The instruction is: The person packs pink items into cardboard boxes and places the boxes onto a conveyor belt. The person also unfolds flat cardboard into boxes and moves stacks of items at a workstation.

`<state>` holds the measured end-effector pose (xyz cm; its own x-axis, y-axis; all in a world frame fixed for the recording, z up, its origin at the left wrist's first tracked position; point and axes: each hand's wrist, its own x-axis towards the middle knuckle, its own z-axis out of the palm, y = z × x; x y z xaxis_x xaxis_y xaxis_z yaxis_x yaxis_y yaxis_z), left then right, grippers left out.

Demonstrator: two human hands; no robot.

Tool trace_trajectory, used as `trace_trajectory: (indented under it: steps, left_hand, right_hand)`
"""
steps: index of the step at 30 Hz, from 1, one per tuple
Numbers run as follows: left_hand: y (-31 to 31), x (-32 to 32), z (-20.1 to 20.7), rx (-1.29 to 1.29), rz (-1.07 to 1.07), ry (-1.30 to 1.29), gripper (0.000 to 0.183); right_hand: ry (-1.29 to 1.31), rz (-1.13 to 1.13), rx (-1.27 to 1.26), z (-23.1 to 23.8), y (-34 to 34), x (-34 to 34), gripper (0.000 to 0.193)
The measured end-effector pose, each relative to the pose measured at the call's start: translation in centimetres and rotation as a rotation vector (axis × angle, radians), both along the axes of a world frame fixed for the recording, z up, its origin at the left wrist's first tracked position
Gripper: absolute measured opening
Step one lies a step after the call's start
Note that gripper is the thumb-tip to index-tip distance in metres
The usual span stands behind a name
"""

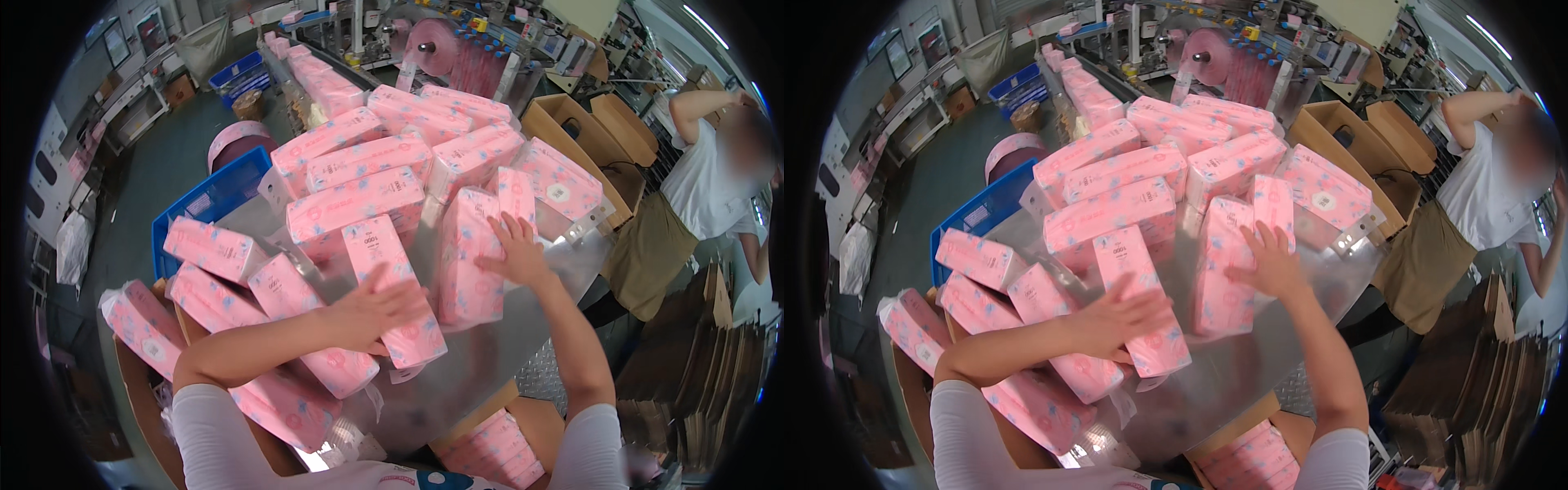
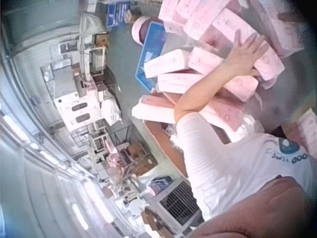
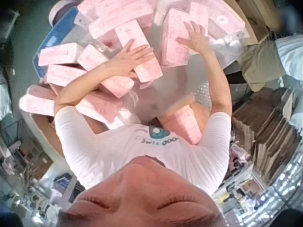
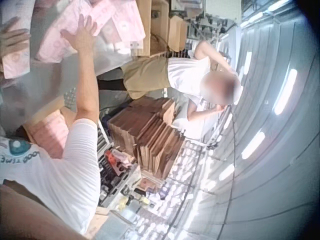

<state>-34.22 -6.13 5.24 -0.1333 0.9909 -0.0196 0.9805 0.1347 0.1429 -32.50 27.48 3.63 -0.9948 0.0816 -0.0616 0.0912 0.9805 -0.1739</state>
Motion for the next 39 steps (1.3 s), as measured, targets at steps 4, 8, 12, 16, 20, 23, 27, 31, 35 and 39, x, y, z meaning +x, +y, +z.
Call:
trace_trajectory:
  steps: [4, 8, 12, 16, 20, 23, 27, 31, 35, 39]
  left_hand:
    - [-7.0, 2.0, -0.5, 0.02, 0.922, -0.033, 0.088]
    - [-7.4, 6.7, -2.6, 0.083, 0.8, 0.125, 0.077]
    - [-4.8, 9.7, -2.0, 0.265, 0.764, -0.067, 0.081]
    - [-9.6, 11.3, -2.4, 0.329, 1.125, -0.035, 0.082]
    - [-12.0, 17.8, -1.7, 0.056, 1.267, 0.076, 0.079]
    - [-11.1, 20.8, -1.4, -0.014, 1.174, 0.057, 0.079]
    - [-9.3, 23.1, -1.7, 0.223, 0.947, 0.043, 0.081]
    - [-8.2, 19.4, -1.4, 0.307, 0.845, 0.092, 0.084]
    - [-8.8, 19.3, -1.7, 0.163, 0.73, 0.067, 0.082]
    - [-13.1, 24.4, -1.2, 0.167, 0.627, 0.068, 0.081]
  right_hand:
    - [0.053, 0.09, 0.029, 0.4, -3.6, 4.1, 0.084]
    - [0.042, 0.184, -0.036, 1.2, -5.9, 5.8, 0.082]
    - [0.143, 0.254, -0.146, -1.2, -3.7, 6.6, 0.083]
    - [0.163, 0.196, -0.064, -1.9, -5.2, 5.1, 0.085]
    - [0.113, 0.125, -0.094, -2.4, -5.1, 1.8, 0.086]
    - [0.044, 0.065, -0.077, -1.5, -6.3, 0.5, 0.085]
    - [0.002, -0.008, -0.046, 0.1, -8.1, 0.7, 0.083]
    - [-0.005, 0.117, -0.015, -0.2, -9.7, 2.5, 0.078]
    - [0.103, 0.245, -0.047, -1.7, -8.0, 6.5, 0.075]
    - [0.058, 0.405, -0.075, -1.3, -8.5, 14.7, 0.082]
